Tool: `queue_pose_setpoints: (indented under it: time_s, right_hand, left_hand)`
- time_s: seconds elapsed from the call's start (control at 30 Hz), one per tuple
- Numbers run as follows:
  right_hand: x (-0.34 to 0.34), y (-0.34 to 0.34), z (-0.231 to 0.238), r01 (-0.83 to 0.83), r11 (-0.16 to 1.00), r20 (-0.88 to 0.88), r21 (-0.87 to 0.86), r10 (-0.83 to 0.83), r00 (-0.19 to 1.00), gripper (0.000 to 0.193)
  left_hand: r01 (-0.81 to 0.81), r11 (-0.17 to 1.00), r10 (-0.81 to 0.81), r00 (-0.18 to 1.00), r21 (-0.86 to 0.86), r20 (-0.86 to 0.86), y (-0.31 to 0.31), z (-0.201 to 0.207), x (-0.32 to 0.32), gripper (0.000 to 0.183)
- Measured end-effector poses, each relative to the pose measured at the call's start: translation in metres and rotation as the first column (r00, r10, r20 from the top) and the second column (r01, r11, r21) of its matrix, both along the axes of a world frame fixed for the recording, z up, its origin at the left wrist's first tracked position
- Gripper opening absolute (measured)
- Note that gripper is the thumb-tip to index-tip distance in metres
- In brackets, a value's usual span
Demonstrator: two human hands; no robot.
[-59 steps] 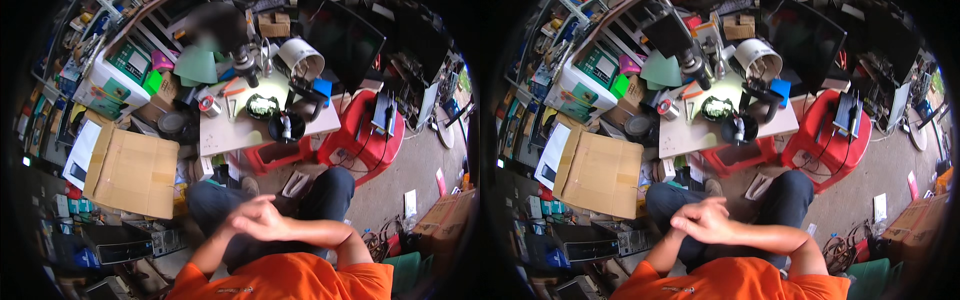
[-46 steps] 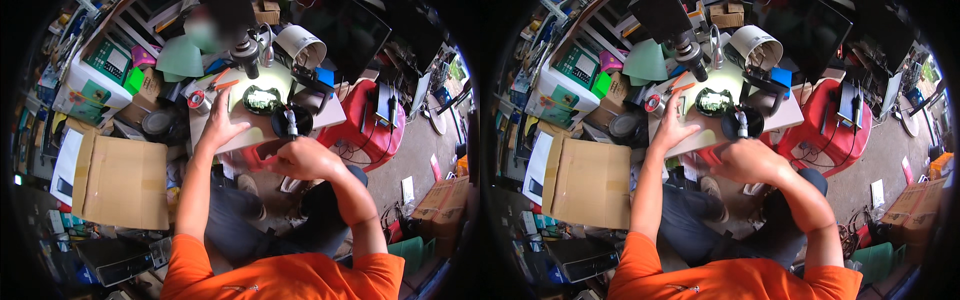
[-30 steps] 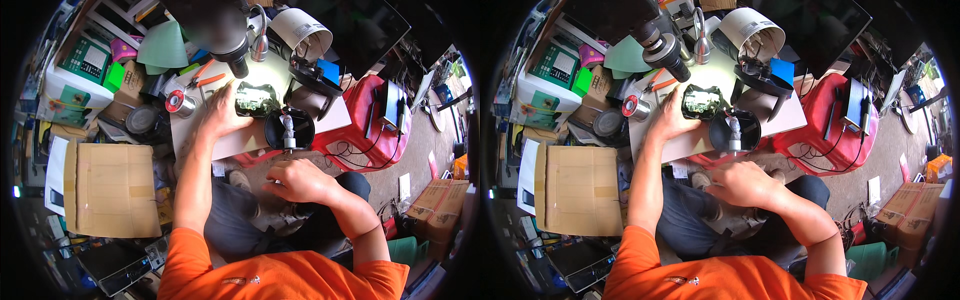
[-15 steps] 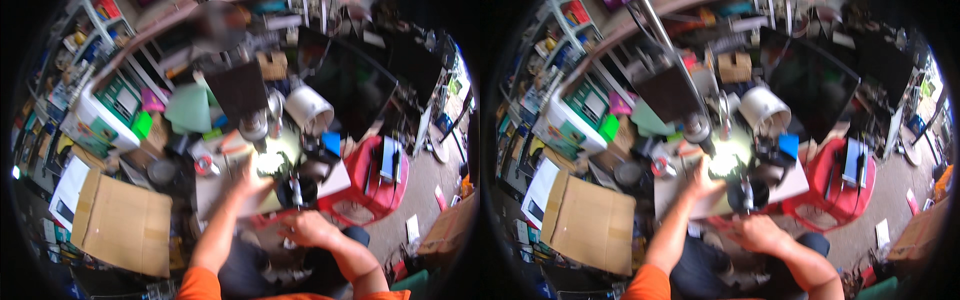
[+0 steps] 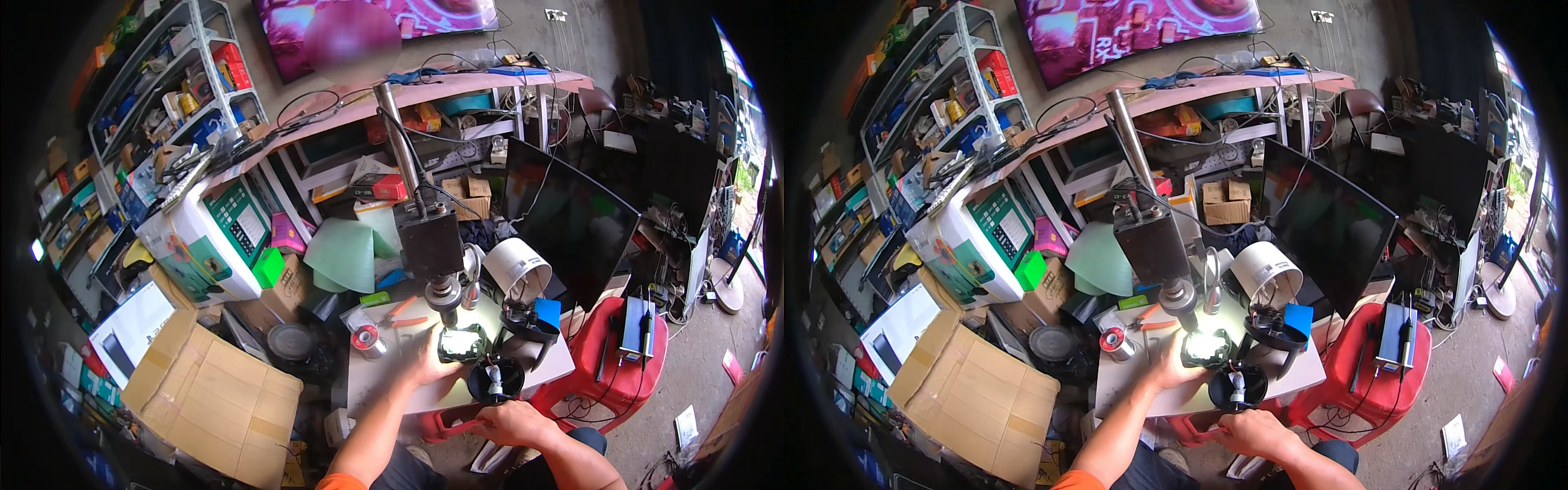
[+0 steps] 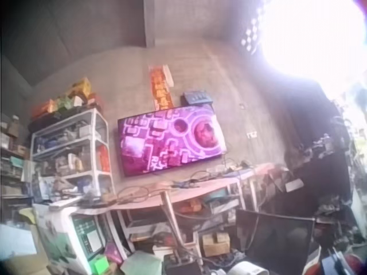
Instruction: The person works on a small electronic device under a microscope, using a soldering iron to apply heat and a multimeter to test connections. They adjust the device and tools repeatedly while seated at a cluttered workbench.
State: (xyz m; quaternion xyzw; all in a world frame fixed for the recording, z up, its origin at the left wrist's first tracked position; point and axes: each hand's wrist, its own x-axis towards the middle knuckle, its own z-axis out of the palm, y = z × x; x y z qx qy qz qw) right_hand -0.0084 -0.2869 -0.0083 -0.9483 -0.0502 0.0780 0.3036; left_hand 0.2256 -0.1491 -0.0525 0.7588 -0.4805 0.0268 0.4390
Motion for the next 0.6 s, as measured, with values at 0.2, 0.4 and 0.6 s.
queue_pose_setpoints:
  time_s: [0.2,0.4,0.6]
  right_hand:
    - [0.0,0.004,-0.003,-0.003,1.0,-0.031,0.007,0.003,1.0,0.045]
    - [0.0,0.008,0.003,-0.025,1.0,-0.053,0.011,0.026,0.998,0.049]
    - [0.001,0.01,0.0,-0.049,0.999,-0.044,-0.013,0.049,0.998,0.051]
  left_hand:
    - [-0.059,0.994,0.06,0.998,-0.09,0.004,-0.006,0.033,-0.024,0.064]
    - [-0.053,0.996,0.048,0.996,-0.068,-0.078,-0.005,0.03,-0.023,0.069]
    - [-0.095,0.995,0.094,0.994,-0.029,-0.053,-0.001,-0.01,-0.005,0.086]
